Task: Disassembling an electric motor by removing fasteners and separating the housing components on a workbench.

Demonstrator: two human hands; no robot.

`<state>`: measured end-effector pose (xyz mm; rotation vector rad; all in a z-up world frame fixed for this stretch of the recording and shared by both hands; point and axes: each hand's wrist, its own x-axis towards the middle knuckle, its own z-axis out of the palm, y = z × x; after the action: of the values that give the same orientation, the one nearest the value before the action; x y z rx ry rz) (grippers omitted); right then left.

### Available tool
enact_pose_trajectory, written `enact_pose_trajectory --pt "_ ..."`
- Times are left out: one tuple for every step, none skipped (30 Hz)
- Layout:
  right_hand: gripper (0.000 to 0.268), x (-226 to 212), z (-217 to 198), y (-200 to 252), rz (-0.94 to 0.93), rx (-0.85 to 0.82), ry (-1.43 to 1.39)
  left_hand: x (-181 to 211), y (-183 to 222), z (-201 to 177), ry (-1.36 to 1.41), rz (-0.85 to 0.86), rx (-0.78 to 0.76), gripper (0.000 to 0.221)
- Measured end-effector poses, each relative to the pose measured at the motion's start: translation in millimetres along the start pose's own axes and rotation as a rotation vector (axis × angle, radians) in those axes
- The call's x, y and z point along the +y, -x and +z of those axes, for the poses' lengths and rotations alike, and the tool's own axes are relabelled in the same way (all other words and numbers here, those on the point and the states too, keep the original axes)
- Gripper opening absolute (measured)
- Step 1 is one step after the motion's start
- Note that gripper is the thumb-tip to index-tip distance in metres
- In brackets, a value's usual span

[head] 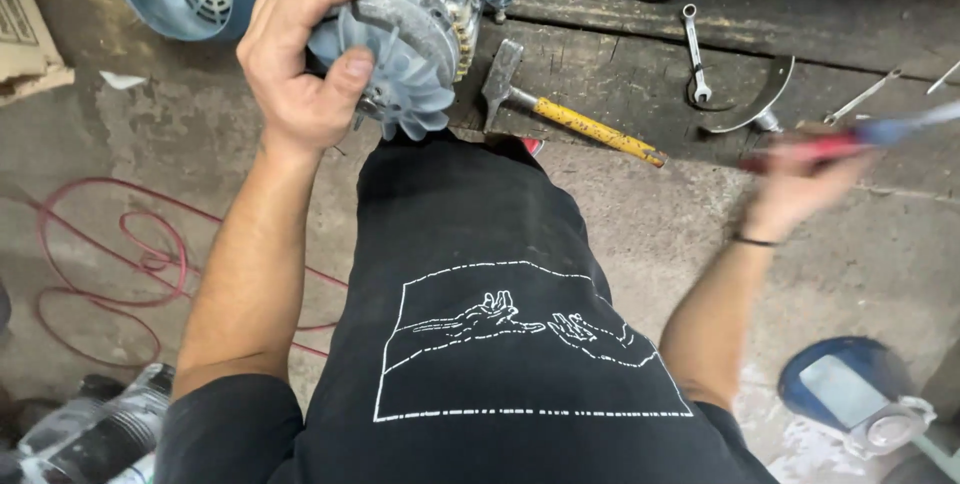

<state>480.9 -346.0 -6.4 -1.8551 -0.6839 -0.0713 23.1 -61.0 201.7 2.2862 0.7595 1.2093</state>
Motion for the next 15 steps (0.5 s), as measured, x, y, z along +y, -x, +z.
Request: enact_pose_trajectory --pt "0.043 -47 19 39 0.189 -0.262 -0.258 -3 -3 -2 -0.008 0.041 -0.026 0.055" --pt "0.043 -64 32 66 0.197 -0.247 -0.251 -7 -10 -7 0.004 0.048 -0.039 0.055" --pt "0.045 -81 43 94 0.189 -0.42 -0.087 -12 -16 -11 -0.027 0.146 -0.113 0.055" --pt "0.052 -99 56 122 0.184 -0.593 0.079 -16 -21 -16 -0.056 0.246 -0.186 0.055" --pt "0.052 -104 59 138 0.199 -0.584 0.09 -16 -28 -20 -0.04 0.246 -0.197 0.055" --pt "0.057 -109 63 154 -0.013 -0.659 0.161 -16 -35 -24 -0.024 0.29 -0.333 0.053" --pt "0.065 -112 69 165 -0.237 -0.732 0.229 -17 -43 -26 -0.014 0.339 -0.458 0.05" --pt "0.065 -127 73 163 -0.232 -0.724 0.24 -19 -47 -26 -0.002 0.346 -0.459 0.05" --pt "0.06 -143 74 165 -0.334 -0.763 0.17 -20 -48 -26 0.005 0.357 -0.487 0.047" --pt "0.057 -158 74 166 -0.437 -0.8 0.098 -21 -49 -26 0.011 0.368 -0.515 0.045" --pt "0.057 -168 79 165 -0.428 -0.795 0.105 -22 -48 -26 0.021 0.373 -0.521 0.045" --pt "0.055 -178 84 164 -0.499 -0.743 0.068 -24 -46 -25 0.062 0.345 -0.517 0.046" --pt "0.053 -188 87 164 -0.567 -0.692 0.03 -25 -44 -26 0.102 0.315 -0.515 0.046" --pt "0.053 -191 89 167 -0.555 -0.689 0.036 -24 -42 -26 0.111 0.317 -0.525 0.046" --pt "0.054 -195 91 170 -0.574 -0.638 0.059 -23 -41 -26 0.148 0.288 -0.518 0.042"
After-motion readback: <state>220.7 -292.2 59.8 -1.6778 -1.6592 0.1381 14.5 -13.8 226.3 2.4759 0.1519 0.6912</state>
